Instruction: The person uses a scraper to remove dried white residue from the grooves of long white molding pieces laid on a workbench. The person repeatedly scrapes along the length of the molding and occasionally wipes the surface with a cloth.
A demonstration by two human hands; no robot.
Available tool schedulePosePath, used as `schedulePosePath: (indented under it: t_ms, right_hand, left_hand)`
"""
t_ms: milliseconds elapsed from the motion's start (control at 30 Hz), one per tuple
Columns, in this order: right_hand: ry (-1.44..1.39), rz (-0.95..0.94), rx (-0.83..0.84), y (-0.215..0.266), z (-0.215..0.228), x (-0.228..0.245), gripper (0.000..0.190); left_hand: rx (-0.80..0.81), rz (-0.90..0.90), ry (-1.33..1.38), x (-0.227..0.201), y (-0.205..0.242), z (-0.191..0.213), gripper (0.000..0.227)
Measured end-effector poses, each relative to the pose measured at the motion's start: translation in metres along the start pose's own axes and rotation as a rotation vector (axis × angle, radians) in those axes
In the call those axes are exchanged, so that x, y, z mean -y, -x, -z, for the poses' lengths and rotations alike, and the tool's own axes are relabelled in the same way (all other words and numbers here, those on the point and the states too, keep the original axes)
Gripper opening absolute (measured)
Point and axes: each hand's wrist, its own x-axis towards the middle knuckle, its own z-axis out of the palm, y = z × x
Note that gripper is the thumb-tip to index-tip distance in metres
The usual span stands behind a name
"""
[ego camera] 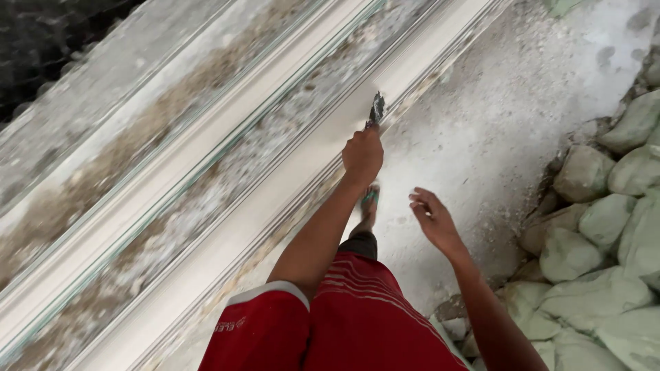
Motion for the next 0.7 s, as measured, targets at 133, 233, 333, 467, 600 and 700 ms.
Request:
schedulePosePath:
  t_ms: [133, 233, 333, 467, 600, 700]
  right_hand:
    - [0.030, 0.050, 0.011, -0.071, 0.067, -0.048, 0.047]
    - [0.093, 0.147, 0.036, -0.110, 0.127, -0.063, 0.044]
    - [0.015, 0.056, 0.055, -0.149, 0.174, -0.057, 0.045]
    - [-0.093, -0.040, -0.023, -0.211, 0.234, -0.068, 0.042]
    - [-0.161, -0.027, 0.033, -0.285, 0.292, -0.094, 0.036]
    - [-0.170, -0.076, 0.049, -0.356, 0.350, -0.094, 0.038]
  left_hand:
    - [0.002, -0.008, -0.011, -0.061, -0.083, -0.038, 0.025]
    - [0.103, 0.085, 0.024, -0.110, -0.131, -0.062, 0.030]
    - [0.083, 0.033, -0.028, -0.152, -0.181, -0.079, 0.027]
    - [0.112, 0.049, -0.023, -0.209, -0.246, -0.102, 0.025]
    - [0.093, 0.040, -0.083, -0.266, -0.309, -0.148, 0.021]
    - [0.126, 0.070, -0.086, -0.315, -0.362, -0.177, 0.023]
